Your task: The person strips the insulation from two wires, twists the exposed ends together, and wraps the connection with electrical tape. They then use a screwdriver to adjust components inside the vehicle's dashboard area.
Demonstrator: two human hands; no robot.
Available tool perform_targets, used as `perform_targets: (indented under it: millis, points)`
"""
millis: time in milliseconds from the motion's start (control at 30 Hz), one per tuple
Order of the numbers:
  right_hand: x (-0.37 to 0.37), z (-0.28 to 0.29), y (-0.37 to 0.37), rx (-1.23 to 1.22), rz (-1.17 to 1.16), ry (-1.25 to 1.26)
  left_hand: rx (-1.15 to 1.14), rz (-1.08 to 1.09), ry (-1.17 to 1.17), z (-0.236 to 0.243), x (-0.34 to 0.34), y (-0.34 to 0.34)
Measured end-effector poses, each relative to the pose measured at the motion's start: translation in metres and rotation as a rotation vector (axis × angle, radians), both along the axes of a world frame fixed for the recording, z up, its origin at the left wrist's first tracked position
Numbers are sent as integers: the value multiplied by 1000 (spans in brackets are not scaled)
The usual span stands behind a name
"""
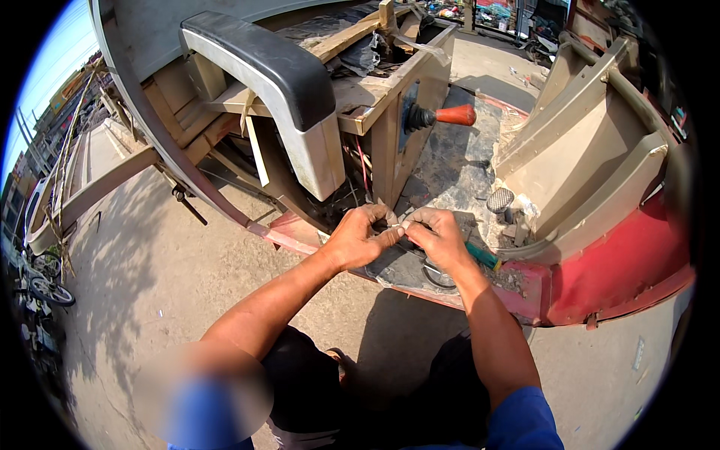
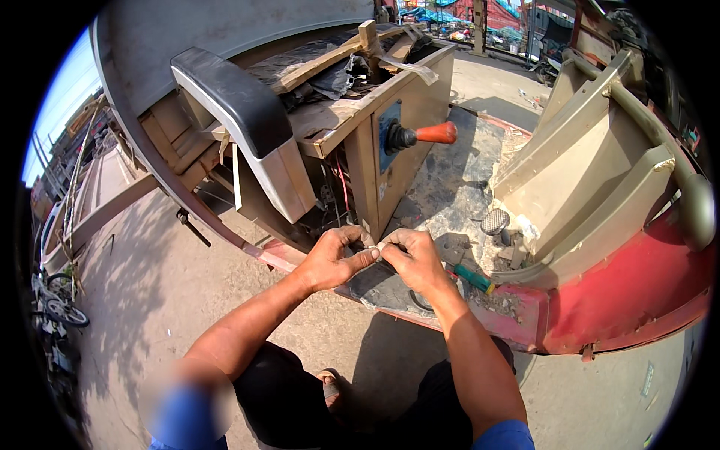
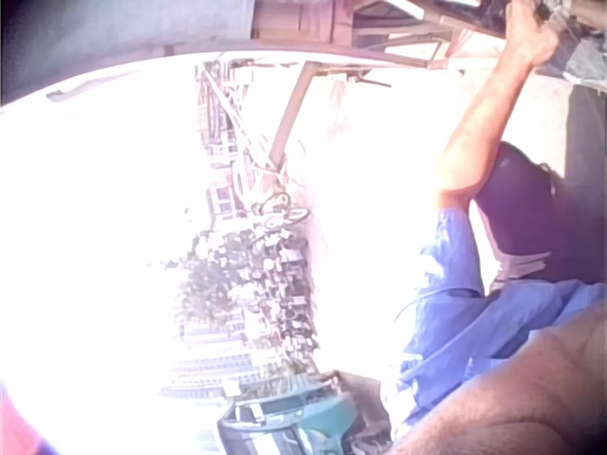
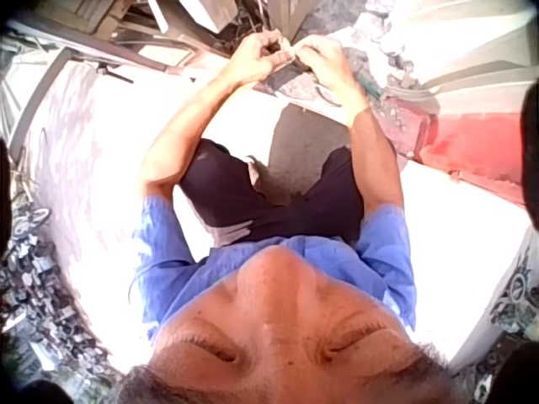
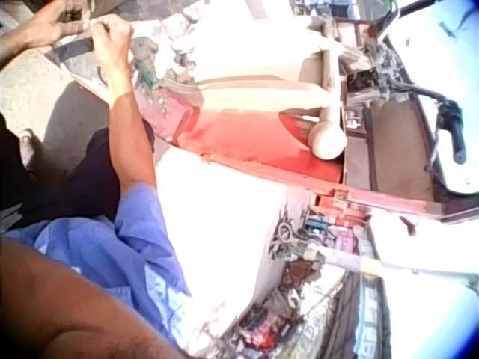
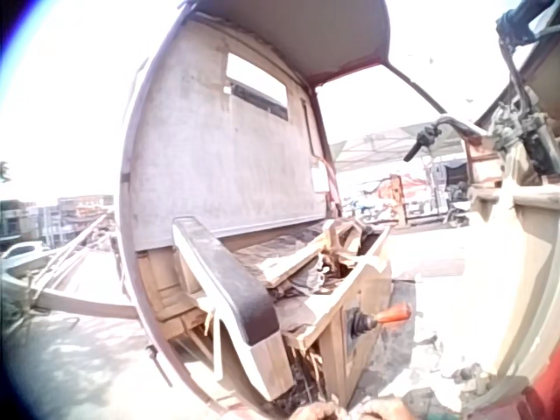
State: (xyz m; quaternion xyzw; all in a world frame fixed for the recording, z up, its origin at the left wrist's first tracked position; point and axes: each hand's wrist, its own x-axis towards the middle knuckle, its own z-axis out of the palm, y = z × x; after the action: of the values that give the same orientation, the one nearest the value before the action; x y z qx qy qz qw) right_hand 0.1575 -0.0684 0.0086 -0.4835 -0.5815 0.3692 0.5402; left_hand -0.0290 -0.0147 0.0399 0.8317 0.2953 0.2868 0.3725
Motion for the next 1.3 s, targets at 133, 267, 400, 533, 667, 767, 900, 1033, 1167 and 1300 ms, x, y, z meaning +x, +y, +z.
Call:
perform_targets:
  millis: [133, 267, 400, 533, 667, 767, 900, 1033, 1167, 1300]
  points:
    - [-4, 5, -1, -53, -12, 40, 128, 26, -8, -5, -2, 0]
    - [-9, 11, 0, -268, -45, 188, 448, -15, 91, -6, -1, 3]
    - [-6, 4, 10, -508, -63, 338, 821, -43, 101, -17, 3, 9]
    - [-3, -10, 14, -474, -97, 271, 846, -31, 122, -24, 5, 12]
    - [-15, -15, 5, 80, -216, -86, 611, 38, -42, -26, 6, 17]
    - [-10, 4, -4, 446, -263, -517, 532, 68, -61, -17, 8, 10]
    - [-5, 3, -1, 515, -198, -563, 463, 26, -89, -15, 5, 12]
    - [-6, 10, -1, 367, -109, -577, 525, -37, -52, -11, 0, 12]
    - [-2, -1, 7, 83, 80, -263, 652, -136, -31, -10, -4, 16]
    - [1, 6, 11, -422, 342, 453, 840, -127, 5, -10, -4, 19]
